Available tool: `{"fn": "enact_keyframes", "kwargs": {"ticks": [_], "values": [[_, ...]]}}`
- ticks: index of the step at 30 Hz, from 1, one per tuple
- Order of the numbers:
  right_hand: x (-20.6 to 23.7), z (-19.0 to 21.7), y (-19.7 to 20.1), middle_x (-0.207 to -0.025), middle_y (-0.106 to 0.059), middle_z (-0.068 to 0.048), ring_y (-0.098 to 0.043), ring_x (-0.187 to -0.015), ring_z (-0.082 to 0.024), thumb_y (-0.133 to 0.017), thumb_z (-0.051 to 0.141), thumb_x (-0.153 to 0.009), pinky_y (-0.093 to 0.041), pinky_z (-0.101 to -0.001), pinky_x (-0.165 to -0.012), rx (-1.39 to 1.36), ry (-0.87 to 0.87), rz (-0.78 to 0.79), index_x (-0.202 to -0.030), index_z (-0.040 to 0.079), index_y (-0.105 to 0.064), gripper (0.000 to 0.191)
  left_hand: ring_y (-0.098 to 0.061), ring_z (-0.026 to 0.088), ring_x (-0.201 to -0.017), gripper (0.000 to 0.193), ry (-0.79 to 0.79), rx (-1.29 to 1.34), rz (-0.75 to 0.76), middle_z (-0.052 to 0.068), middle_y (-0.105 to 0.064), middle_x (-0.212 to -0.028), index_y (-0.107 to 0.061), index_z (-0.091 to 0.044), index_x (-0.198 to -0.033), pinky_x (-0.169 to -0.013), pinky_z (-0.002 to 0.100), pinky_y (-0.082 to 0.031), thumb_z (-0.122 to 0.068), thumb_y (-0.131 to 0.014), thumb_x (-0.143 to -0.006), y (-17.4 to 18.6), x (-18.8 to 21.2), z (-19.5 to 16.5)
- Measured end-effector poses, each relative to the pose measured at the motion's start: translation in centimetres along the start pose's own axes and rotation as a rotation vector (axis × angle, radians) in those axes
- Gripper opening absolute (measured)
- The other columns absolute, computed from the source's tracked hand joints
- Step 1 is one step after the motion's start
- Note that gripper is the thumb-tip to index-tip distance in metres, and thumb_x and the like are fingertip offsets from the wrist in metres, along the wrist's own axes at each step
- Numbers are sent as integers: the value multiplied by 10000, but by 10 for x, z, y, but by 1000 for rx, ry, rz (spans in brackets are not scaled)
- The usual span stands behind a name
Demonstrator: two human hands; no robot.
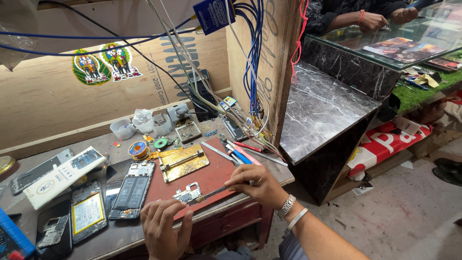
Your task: The person sits at a repair workbench and uses a hand tool to work on a small phone component placed on a red mat, steadying it with the other hand. They repeatedly manipulate the component, set the tool down and pick up other tools, and near the end lift a disassembled phone body to work on the fitted component.
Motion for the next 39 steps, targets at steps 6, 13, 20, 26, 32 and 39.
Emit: {"fn": "enact_keyframes", "kwargs": {"ticks": [6,13,20,26,32,39], "values": [[1,1,-1,-983,-720,-58,-727,-878,-128,-760,-23,-879,-618,-249,-760,-31,2,37,-1040,29,-792,172,-646,238,-909,255,7,-16,-11,12,-691,-936,-635,-135,-1000,-950,427,-412,-230,-780,-812,-3,2,2],[0,3,0,-954,-725,-50,-728,-858,-120,-763,-17,-888,-631,-246,-745,18,-5,-9,-1022,34,-797,147,-654,244,-919,218,-1,-1,7,25,-697,-958,-631,-131,-1017,-968,430,-412,-213,-733,-843,-3,4,3],[0,3,-2,-959,-729,-48,-728,-870,-119,-765,-20,-882,-631,-248,-754,-6,-29,9,-1012,28,-796,143,-652,247,-919,235,-6,-4,-2,32,-693,-956,-625,-124,-1024,-963,433,-411,-258,-719,-856,-3,3,2],[-1,0,1,-960,-723,-49,-722,-868,-120,-761,-22,-884,-627,-248,-755,-6,-29,-5,-1027,30,-797,157,-645,245,-913,256,-10,13,9,37,-688,-958,-624,-115,-1027,-950,435,-405,-249,-729,-837,0,0,-1],[1,-1,-1,-966,-724,-52,-728,-871,-124,-766,-27,-879,-628,-248,-757,-7,-27,17,-1023,25,-794,155,-652,237,-901,215,1,-11,-8,21,-695,-939,-625,-126,-1006,-951,424,-415,-196,-743,-842,-2,0,0],[2,-2,-2,-978,-718,-61,-725,-888,-130,-757,-40,-889,-627,-255,-777,-54,-35,35,-1028,15,-786,152,-657,233,-894,225,12,-39,-23,7,-699,-919,-629,-133,-969,-941,416,-420,-166,-782,-807,-4,0,0]]}}
Point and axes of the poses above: each hand's wrist, its own x-axis away from the middle knuckle, its own y-axis out of the back of the hand, z = x × y, the point moved 9 cm from there along -x, towards the middle knuckle
